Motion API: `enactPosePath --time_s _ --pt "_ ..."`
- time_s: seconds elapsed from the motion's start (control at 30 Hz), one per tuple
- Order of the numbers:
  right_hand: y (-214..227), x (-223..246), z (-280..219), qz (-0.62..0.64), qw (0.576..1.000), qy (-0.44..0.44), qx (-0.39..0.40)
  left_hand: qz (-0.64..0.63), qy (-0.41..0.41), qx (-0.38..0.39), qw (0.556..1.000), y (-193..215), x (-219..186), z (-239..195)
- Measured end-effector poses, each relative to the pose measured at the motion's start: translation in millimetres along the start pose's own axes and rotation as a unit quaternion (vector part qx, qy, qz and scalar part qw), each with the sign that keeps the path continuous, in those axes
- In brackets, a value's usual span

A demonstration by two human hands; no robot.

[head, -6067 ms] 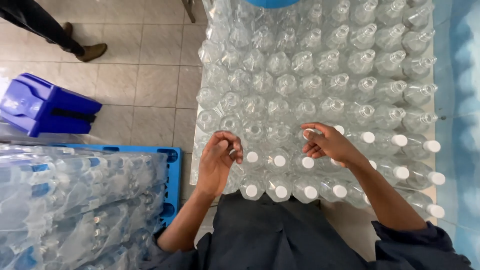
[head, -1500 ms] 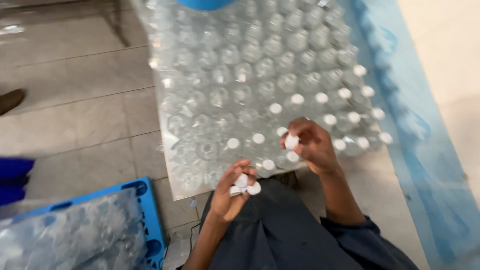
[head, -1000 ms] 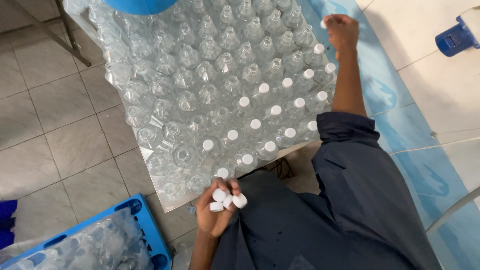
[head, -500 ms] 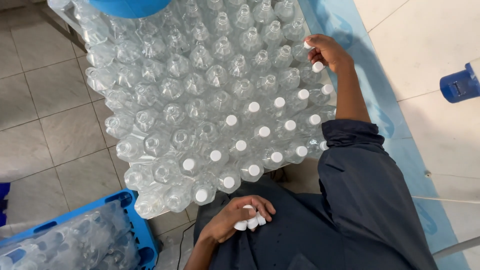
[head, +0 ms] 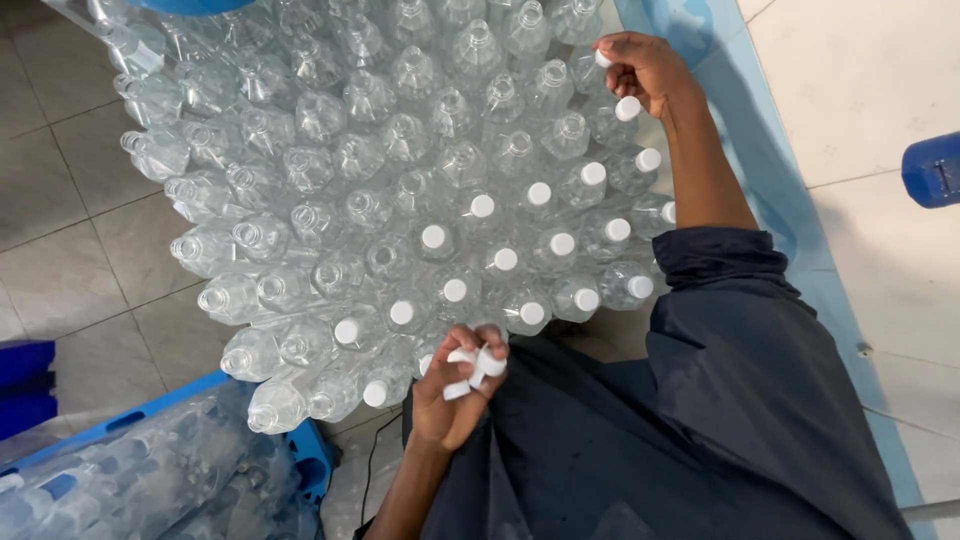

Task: The person repeatedly picks white bottle caps from a blue bowl and screws them onto clear plastic bottles arranged on a table. The person handles the caps and bottles by hand throughout the process.

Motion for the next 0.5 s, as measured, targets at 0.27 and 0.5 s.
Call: enactPosePath --time_s 0.27,0.5 --pt "-70 70 -39 -0.458 0.859 0.225 -0.041 -0.05 -0.207 0.0 0.977 0 -16 32" --pt "-265 127 -210 -0.42 0.701 0.343 0.464 -0.02 -0.227 -0.011 0.974 44 -7 23"
Point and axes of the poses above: each hand's wrist, its own z-axis towards the middle knuckle, its own y-axis out of the back of the hand, x = y × z, the point moved 2 cm from there along z, towards the middle knuckle, and after that the axes turned 9 degrees about x, right-handed, at the moved point
